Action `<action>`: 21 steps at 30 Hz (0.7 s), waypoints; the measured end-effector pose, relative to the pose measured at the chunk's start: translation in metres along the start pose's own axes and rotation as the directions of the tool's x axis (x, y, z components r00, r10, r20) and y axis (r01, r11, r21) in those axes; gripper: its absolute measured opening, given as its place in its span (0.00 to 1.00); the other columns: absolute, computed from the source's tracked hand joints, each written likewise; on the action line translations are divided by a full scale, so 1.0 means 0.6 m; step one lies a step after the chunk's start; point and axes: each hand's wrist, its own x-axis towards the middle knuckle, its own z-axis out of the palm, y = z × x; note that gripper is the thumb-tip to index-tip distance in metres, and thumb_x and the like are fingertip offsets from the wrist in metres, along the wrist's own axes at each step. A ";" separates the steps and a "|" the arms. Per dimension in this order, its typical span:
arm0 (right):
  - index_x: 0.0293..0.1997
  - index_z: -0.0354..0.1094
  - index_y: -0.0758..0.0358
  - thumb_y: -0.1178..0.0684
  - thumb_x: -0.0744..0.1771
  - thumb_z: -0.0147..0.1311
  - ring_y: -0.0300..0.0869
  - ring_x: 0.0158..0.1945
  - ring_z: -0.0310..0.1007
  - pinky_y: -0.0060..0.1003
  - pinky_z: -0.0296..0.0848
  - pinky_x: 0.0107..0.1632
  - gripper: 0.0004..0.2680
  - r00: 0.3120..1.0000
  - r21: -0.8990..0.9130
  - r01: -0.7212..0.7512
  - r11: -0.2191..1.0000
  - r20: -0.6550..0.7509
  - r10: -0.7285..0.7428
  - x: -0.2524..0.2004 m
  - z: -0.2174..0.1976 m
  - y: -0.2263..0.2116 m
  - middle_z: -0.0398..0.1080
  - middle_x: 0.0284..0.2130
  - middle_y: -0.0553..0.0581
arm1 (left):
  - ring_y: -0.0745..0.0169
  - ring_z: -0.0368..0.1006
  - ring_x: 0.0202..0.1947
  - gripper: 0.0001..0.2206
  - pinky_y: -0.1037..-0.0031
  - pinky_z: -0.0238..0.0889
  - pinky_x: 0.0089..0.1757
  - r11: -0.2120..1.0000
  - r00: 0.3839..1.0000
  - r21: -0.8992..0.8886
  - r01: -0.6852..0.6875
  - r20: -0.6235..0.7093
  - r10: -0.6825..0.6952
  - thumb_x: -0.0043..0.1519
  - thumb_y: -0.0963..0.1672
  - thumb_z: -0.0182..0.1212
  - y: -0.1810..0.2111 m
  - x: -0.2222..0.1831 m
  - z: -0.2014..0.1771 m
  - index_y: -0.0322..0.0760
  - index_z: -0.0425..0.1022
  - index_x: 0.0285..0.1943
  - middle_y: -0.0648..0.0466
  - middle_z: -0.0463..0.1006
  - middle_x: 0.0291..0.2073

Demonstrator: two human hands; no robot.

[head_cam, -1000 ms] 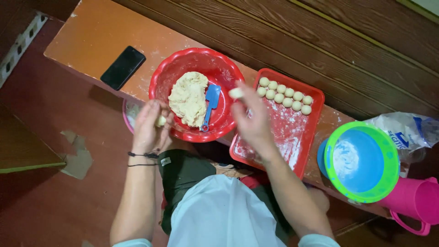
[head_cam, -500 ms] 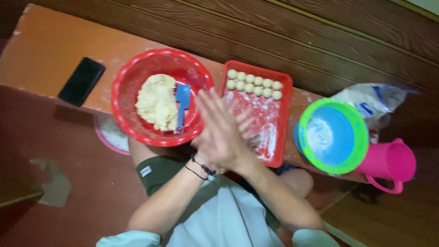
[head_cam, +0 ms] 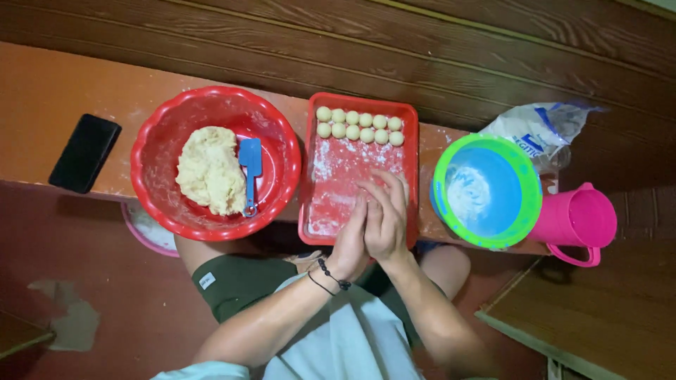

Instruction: Shaping small pieces of dough into uniform balls and placing them in a tray

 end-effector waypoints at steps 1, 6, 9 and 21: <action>0.53 0.75 0.57 0.50 0.71 0.38 0.57 0.64 0.62 0.52 0.51 0.72 0.14 1.000 -0.002 -0.006 1.000 0.001 0.006 0.001 -0.005 0.003 0.67 0.58 0.59 | 0.60 0.67 0.61 0.28 0.68 0.62 0.62 1.000 1.000 0.001 0.007 -0.001 -0.007 0.66 0.52 0.57 -0.017 0.009 -0.015 0.25 0.70 0.66 0.41 0.71 0.64; 0.41 0.75 0.53 0.46 0.73 0.38 0.51 0.36 0.75 0.41 0.74 0.44 0.14 0.969 0.057 -0.220 0.974 -0.102 0.225 -0.011 0.007 0.051 0.74 0.30 0.54 | 0.62 0.62 0.64 0.19 0.62 0.55 0.65 0.933 0.886 0.190 -0.306 0.414 0.207 0.72 0.45 0.50 -0.052 0.028 -0.044 0.28 0.66 0.69 0.44 0.68 0.64; 0.37 0.73 0.52 0.46 0.73 0.45 0.55 0.34 0.78 0.49 0.75 0.35 0.11 0.934 -0.008 -0.340 0.940 -0.123 0.336 0.019 -0.004 0.029 0.73 0.26 0.62 | 0.66 0.73 0.46 0.21 0.73 0.73 0.46 0.960 0.891 0.146 -0.237 0.428 0.155 0.68 0.43 0.59 -0.086 0.081 -0.081 0.33 0.65 0.70 0.53 0.71 0.43; 0.60 0.66 0.67 0.63 0.68 0.55 0.38 0.40 0.77 0.32 0.82 0.44 0.14 0.744 0.520 -0.660 0.542 0.352 0.569 -0.049 -0.042 0.002 0.73 0.43 0.59 | 0.46 0.54 0.72 0.18 0.57 0.50 0.67 0.717 0.755 0.361 -0.596 0.556 0.347 0.72 0.44 0.49 0.010 0.061 -0.063 0.33 0.67 0.70 0.40 0.63 0.71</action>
